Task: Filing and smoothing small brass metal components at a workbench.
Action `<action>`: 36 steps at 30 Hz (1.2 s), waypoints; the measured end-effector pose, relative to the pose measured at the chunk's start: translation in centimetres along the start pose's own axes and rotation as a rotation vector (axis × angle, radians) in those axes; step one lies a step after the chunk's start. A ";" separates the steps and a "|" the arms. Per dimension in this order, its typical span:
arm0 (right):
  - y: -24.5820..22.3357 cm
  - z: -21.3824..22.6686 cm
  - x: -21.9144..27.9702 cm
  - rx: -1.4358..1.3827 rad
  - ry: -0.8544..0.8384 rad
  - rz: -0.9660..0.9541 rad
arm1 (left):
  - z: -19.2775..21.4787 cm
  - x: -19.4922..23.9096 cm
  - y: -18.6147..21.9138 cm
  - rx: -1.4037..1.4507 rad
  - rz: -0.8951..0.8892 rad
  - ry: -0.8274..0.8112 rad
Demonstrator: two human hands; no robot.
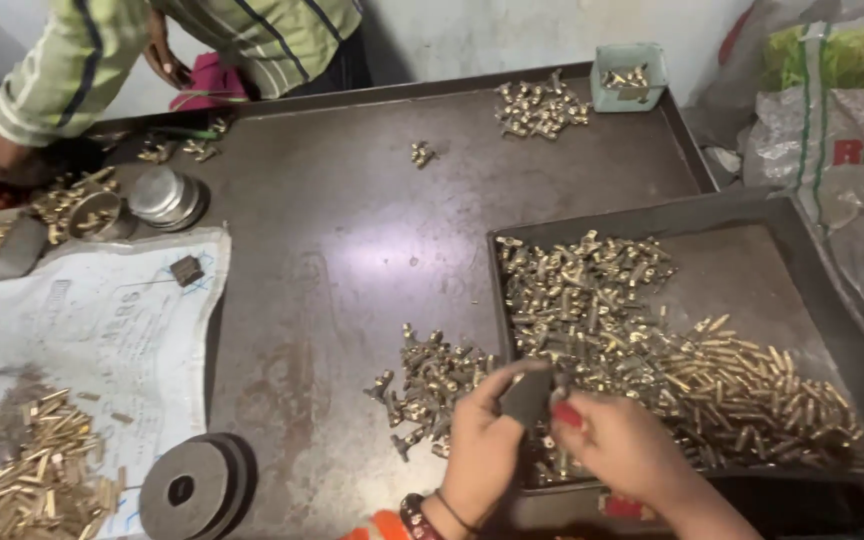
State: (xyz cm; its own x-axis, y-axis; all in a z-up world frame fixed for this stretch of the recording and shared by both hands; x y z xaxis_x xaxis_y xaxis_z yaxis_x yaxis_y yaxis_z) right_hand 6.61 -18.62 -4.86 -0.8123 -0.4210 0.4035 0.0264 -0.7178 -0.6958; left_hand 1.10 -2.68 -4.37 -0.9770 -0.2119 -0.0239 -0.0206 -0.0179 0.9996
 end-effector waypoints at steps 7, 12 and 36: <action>9.8 5.1 -6.5 -0.131 0.017 0.009 | 2.2 -1.3 -2.0 0.569 0.085 -0.080; 11.3 4.5 -10.4 0.586 0.199 0.118 | 3.1 -1.9 -6.1 -0.658 -0.228 -0.123; -2.4 -3.0 1.7 0.070 -0.103 -0.008 | 6.7 2.2 -1.4 0.105 0.019 -0.216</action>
State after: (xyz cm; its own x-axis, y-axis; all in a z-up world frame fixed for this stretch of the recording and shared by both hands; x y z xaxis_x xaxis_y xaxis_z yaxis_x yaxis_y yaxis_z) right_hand 3.40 -15.90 -4.30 -0.7485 -0.4673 0.4705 0.0634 -0.7567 -0.6507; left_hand -2.44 3.46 -5.77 -0.9999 0.0029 -0.0131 -0.0128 0.0879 0.9960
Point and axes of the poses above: each hand's wrist, its own x-axis away from the middle knuckle, its own z-axis out of the back of the hand, y = z × x, the point moved 2 cm from there along -x, towards the middle knuckle, and after that the axes turned 15 degrees about -x, right-handed, at the moved point
